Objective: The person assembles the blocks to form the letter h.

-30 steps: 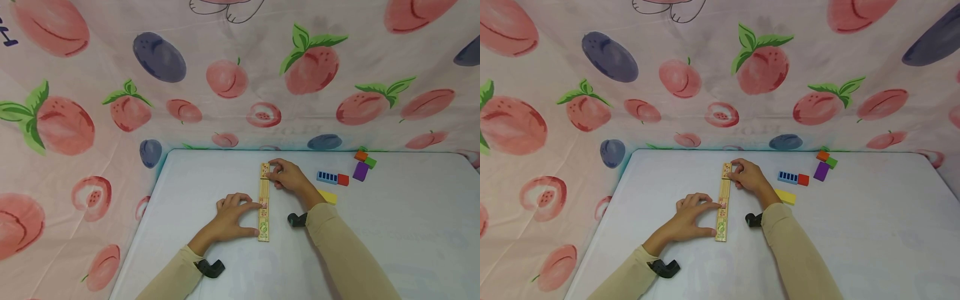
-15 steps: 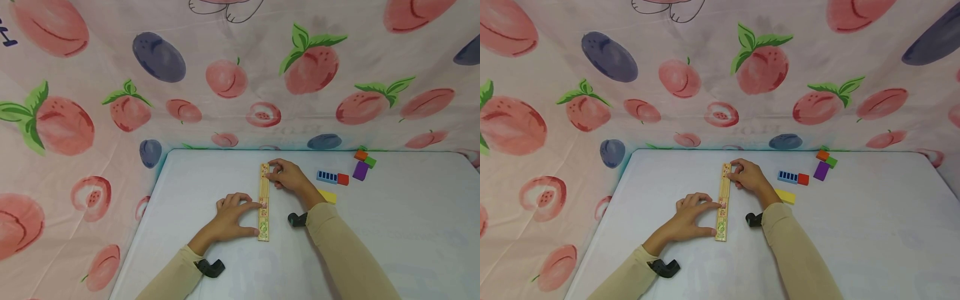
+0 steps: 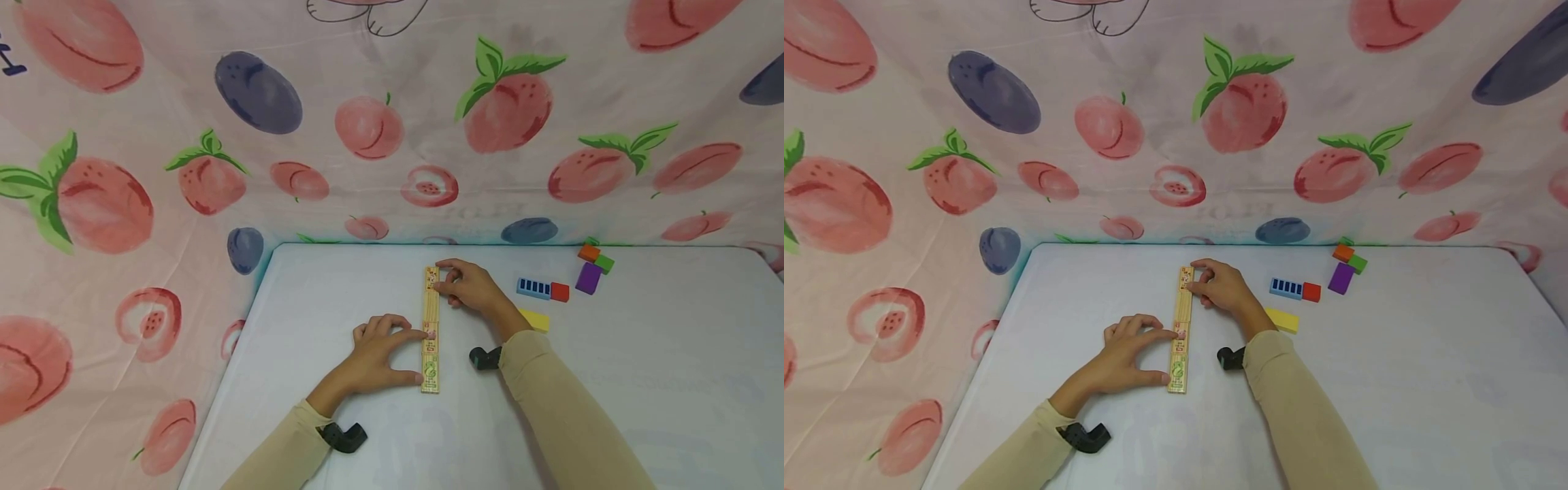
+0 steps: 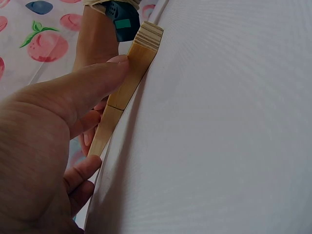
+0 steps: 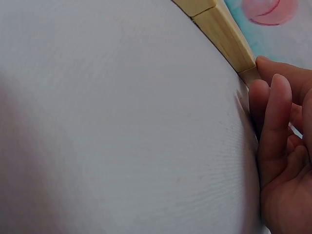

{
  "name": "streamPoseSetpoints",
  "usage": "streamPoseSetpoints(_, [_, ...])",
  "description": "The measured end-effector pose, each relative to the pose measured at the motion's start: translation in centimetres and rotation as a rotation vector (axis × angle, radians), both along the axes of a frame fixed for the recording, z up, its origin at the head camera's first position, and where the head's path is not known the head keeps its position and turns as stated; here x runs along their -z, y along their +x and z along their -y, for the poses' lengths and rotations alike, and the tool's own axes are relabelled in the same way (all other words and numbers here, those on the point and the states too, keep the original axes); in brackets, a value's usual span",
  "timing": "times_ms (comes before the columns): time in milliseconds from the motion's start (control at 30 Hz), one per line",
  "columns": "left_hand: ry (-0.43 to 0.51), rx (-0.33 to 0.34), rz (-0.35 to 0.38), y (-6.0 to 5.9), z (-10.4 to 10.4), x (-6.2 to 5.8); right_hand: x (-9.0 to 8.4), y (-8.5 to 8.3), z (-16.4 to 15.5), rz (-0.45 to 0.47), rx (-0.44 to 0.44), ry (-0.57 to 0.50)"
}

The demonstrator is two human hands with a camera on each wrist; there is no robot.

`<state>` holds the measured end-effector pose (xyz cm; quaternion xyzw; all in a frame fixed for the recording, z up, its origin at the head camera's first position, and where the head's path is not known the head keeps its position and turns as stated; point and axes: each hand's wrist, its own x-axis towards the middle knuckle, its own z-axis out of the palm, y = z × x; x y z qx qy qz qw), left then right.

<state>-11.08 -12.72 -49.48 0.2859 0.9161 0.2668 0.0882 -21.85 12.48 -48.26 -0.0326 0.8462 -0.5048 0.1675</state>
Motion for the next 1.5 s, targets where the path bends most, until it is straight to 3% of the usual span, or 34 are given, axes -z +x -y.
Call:
streamPoseSetpoints(400, [0.012, 0.004, 0.001, 0.0, 0.1, -0.1, 0.3, 0.2, -0.3, -0.014, 0.010, -0.001])
streamPoseSetpoints(700, [0.012, 0.007, 0.000, 0.0, 0.1, -0.1, -0.5, 1.0, -1.3, -0.006, 0.042, -0.134])
streamPoseSetpoints(967, [0.010, 0.007, 0.002, -0.1, 0.1, 0.1, -3.5, 2.2, -3.3, -0.119, -0.004, 0.009])
streamPoseSetpoints(1200, [0.013, 0.009, 0.000, -0.1, 0.1, 0.1, -6.2, 3.6, -5.4, -0.231, -0.074, 0.219])
streamPoseSetpoints(1333, [0.009, 0.011, -0.006, -0.1, 0.1, 0.2, -6.9, 4.5, -6.7, -0.304, -0.115, 0.309])
streamPoseSetpoints(1500, [0.012, 0.011, -0.007, -0.1, 0.2, 0.3, -6.5, 5.5, -8.8, -0.342, -0.166, 0.397])
